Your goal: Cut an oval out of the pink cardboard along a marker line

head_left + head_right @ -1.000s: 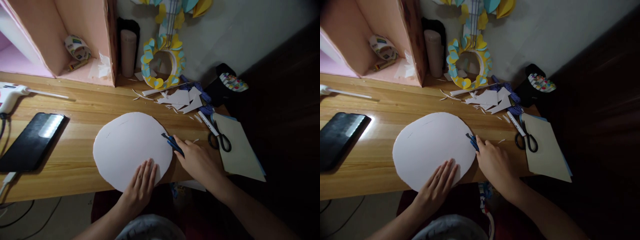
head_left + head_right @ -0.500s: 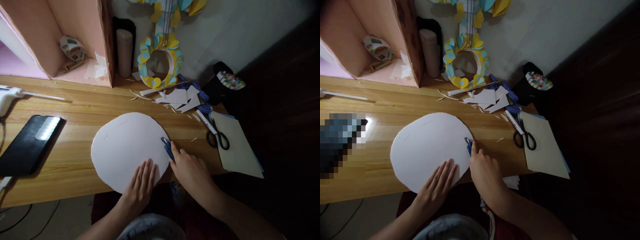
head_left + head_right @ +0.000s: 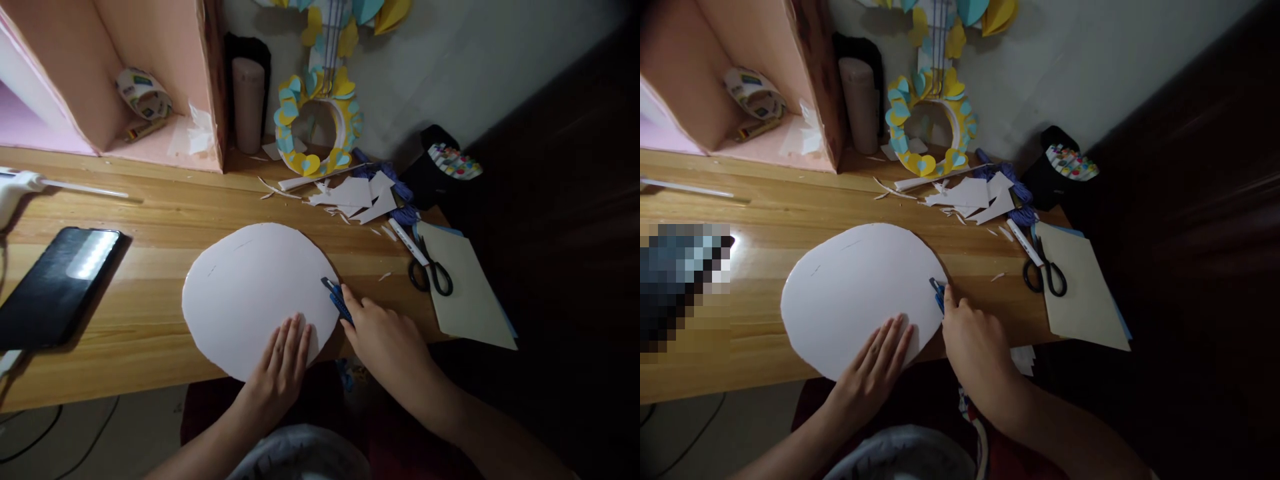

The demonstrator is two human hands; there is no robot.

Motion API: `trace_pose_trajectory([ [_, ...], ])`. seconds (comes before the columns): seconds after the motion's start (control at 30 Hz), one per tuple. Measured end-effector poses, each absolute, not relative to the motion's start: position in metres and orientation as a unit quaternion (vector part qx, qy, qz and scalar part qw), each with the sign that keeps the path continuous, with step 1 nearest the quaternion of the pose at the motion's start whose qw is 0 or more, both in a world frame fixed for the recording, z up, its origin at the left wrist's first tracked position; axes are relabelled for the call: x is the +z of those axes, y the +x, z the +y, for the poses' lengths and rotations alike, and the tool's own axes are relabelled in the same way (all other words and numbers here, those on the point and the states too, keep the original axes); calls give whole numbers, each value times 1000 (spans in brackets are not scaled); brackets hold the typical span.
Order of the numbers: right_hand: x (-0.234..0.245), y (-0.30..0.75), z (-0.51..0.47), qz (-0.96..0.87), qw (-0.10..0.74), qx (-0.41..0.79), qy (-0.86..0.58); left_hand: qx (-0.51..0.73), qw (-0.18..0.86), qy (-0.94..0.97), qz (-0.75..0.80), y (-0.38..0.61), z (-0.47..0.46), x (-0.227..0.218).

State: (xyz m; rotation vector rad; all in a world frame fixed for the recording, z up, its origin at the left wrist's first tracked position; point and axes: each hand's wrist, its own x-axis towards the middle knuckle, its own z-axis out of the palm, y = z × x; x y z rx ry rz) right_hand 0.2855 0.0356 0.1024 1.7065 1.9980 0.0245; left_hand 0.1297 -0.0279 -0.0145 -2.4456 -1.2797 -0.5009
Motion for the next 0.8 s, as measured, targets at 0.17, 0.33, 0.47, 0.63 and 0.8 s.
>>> trace_pose_trajectory([
  [0.17, 114, 315, 42, 735, 98, 1, 671, -167, 127, -883, -420, 102, -30, -4],
  [0.33, 106, 340, 72, 715, -14, -100, 692, -123, 94, -938, -310, 45, -31, 1],
  [0.47, 90, 338, 90, 735, -1, -177, 654, -105, 67, -931, -342, 23, -37, 7],
  [0.63, 82, 321, 98, 805, 2, -186, 563, -130, 57, -907, -396, 37, -23, 29],
  [0.8, 80, 298, 109, 850, 32, -159, 501, -137, 75, -879, -450, 73, 33, 39],
])
